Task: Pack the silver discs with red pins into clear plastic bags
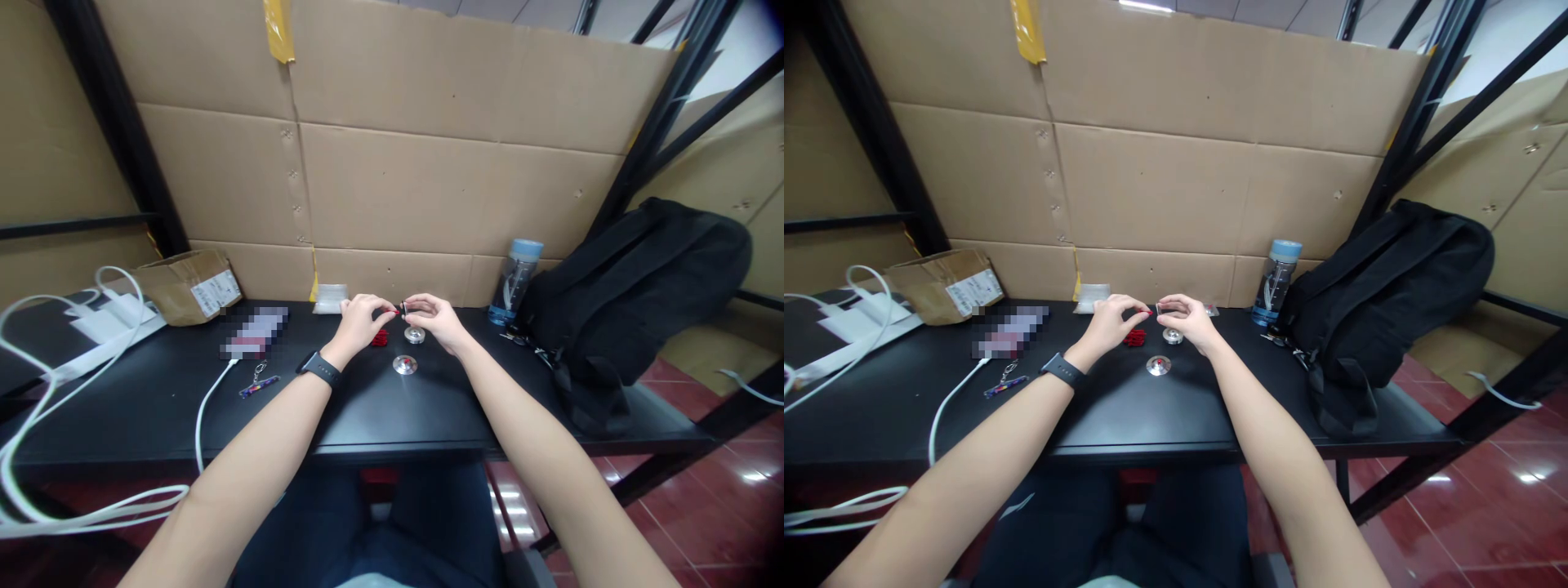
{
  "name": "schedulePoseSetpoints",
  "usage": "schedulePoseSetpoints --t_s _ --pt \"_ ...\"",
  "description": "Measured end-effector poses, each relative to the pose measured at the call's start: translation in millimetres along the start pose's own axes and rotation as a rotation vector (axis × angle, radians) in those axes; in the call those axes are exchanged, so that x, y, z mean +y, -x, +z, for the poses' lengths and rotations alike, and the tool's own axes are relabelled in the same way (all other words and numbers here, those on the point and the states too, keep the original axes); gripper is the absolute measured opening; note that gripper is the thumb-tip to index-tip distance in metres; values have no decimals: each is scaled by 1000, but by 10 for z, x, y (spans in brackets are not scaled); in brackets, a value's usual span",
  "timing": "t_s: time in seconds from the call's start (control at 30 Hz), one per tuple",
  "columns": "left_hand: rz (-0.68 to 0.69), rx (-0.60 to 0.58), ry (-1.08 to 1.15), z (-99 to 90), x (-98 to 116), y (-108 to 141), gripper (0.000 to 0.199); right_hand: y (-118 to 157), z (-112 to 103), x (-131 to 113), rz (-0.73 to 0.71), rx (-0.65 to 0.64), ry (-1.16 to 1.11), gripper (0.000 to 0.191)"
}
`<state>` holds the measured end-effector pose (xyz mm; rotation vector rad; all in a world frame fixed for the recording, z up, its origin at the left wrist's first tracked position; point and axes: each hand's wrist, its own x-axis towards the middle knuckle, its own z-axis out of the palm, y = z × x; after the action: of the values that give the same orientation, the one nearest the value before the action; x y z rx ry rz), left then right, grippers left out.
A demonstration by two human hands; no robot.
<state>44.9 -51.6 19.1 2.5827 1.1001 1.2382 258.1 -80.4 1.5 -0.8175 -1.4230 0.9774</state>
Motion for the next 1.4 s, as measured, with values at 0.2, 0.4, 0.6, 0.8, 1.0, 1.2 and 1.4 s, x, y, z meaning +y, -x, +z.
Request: schedulePoseSetpoints --t_s 0.2,0.4,0.6,0.8,1.0,1.2,1.4 --pt "24 90 -40 21 44 9 11 38 95 -63 -73 -32 17 50" --pt "46 124 -87 20 61 27 9 54 168 -106 -92 -28 41 50" --pt "65 122 -131 20 99 43 9 52 160 -84 -52 -23 62 52" --pt "85 158 -137 16 152 59 10 39 125 -31 33 -18 16 49" --pt "94 157 -153 18 181 66 12 11 94 -14 97 -65 43 45" --pt "101 142 -144 13 174 62 11 2 94 10 61 -103 107 42" --pt "-21 171 -44 -17 171 25 25 -22 56 -7 -126 -98 445 28"
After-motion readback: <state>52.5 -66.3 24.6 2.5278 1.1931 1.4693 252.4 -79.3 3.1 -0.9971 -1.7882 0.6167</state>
